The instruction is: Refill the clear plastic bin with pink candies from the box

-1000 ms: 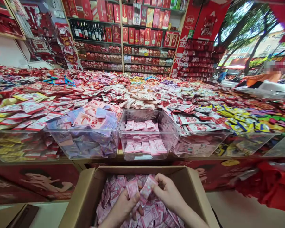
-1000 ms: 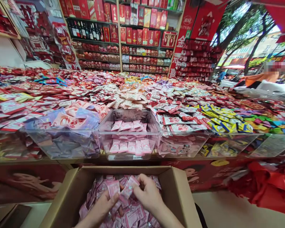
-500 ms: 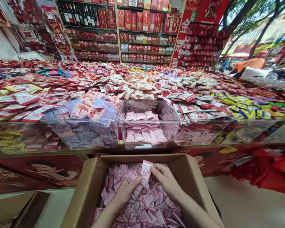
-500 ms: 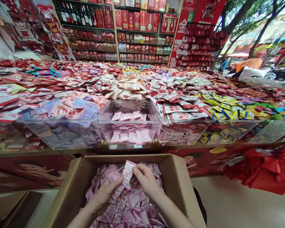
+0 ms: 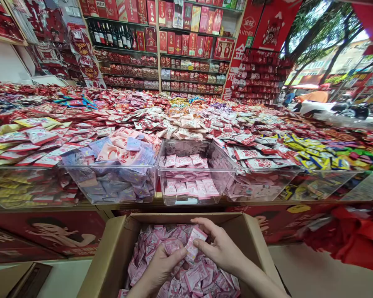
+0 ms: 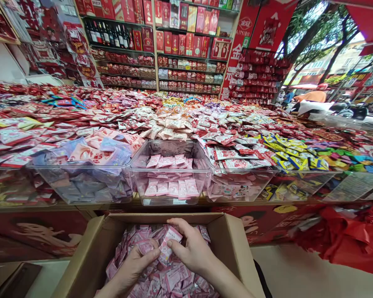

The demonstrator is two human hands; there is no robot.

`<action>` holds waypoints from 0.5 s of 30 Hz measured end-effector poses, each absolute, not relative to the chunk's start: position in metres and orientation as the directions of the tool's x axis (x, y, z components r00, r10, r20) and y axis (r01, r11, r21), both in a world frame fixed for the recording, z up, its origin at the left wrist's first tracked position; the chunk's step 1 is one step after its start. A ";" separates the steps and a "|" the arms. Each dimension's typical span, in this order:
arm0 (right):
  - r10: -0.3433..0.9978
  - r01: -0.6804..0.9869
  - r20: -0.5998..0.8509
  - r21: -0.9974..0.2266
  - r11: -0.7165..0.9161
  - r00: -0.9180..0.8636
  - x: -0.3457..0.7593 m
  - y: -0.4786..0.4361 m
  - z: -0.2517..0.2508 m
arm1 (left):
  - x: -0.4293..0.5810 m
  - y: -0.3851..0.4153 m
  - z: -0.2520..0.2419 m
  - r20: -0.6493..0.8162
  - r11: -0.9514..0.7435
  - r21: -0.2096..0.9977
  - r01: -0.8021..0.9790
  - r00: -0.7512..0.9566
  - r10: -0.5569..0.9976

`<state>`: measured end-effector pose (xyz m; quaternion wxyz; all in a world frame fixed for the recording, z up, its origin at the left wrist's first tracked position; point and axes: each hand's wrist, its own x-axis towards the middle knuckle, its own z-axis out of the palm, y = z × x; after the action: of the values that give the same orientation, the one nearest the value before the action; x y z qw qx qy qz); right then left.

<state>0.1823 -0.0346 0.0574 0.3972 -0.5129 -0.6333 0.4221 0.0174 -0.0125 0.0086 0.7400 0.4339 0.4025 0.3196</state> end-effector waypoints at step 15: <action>0.870 0.971 0.462 -0.069 0.230 -0.173 0.225 0.081 0.242 | 0.013 -0.003 0.004 -0.349 0.428 0.873 -0.233 0.315 0.883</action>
<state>0.2246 0.0810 0.2423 0.2078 -0.6084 -0.7563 -0.1213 0.0126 -0.0029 0.0039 0.7218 0.3697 0.4395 0.3863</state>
